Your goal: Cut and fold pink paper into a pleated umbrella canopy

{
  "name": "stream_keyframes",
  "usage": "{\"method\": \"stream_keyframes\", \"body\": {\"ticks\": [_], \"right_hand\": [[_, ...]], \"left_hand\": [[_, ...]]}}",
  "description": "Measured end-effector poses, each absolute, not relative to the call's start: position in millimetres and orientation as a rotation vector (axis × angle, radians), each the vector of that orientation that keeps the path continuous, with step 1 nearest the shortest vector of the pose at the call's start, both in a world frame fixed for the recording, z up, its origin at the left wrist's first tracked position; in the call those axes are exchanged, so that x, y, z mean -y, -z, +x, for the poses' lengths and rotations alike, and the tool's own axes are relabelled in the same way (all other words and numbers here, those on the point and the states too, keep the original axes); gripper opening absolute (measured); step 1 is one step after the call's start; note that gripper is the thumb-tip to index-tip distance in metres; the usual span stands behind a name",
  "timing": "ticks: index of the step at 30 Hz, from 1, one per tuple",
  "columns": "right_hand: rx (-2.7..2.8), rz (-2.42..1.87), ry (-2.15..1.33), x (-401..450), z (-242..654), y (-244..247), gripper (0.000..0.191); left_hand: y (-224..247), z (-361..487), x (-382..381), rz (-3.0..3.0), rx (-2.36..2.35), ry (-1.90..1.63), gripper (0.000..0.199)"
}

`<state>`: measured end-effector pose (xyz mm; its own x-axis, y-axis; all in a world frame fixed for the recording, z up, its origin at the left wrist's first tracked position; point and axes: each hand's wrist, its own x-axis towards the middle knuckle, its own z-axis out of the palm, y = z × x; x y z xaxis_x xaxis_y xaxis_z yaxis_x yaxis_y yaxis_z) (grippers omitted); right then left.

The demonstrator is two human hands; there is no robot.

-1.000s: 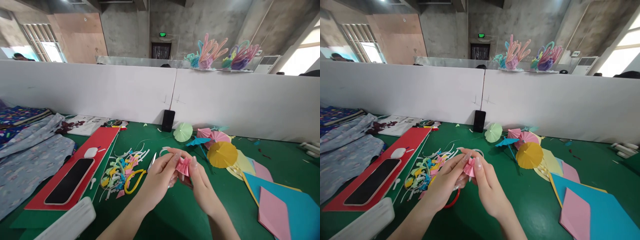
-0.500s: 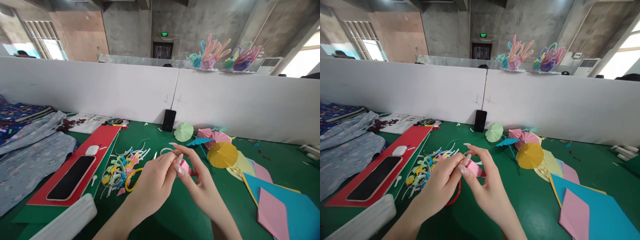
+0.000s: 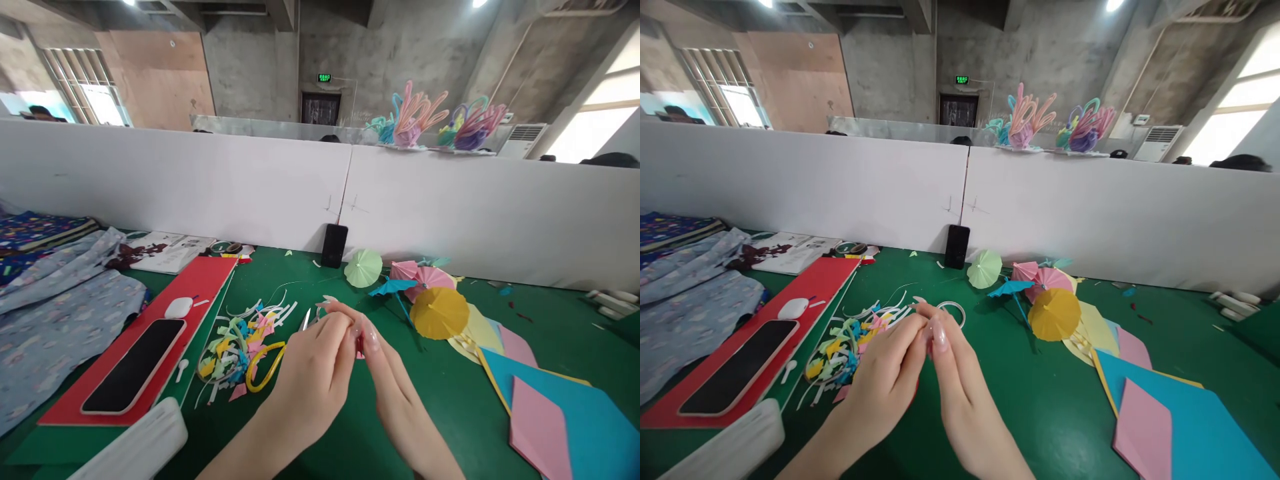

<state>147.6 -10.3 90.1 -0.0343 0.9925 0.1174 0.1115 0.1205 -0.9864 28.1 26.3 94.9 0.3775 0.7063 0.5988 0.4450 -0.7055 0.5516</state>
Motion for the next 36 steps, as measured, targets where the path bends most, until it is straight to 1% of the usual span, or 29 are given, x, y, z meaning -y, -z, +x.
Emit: {"method": "stream_keyframes", "body": {"ticks": [5,12,18,24,27,30,36], "right_hand": [[1.218,-1.230,-1.186,9,150,-95,0.044],[1.203,-1.090,-1.150,2,156,-95,0.029],[1.326,-1.015,-1.140,1,162,-96,0.026],[1.388,-1.002,-1.113,0,162,-96,0.028],[1.374,-0.982,-1.200,-1,163,-97,0.030],[1.293,-0.907,-1.321,-1,166,-100,0.028],[1.205,-0.887,-1.457,1,171,-108,0.029]], "left_hand": [[-93,29,-29,2.287,-1.049,-1.217,0.020],[-97,20,-35,2.244,-1.056,-1.144,0.026],[-103,11,-38,2.233,-1.047,-1.093,0.028],[-105,10,-36,2.346,-0.951,-0.978,0.020],[-103,12,-37,2.367,-0.958,-1.027,0.022],[-103,11,-38,2.342,-0.998,-1.033,0.027],[-107,7,-36,2.215,-0.962,-0.973,0.026]]}}
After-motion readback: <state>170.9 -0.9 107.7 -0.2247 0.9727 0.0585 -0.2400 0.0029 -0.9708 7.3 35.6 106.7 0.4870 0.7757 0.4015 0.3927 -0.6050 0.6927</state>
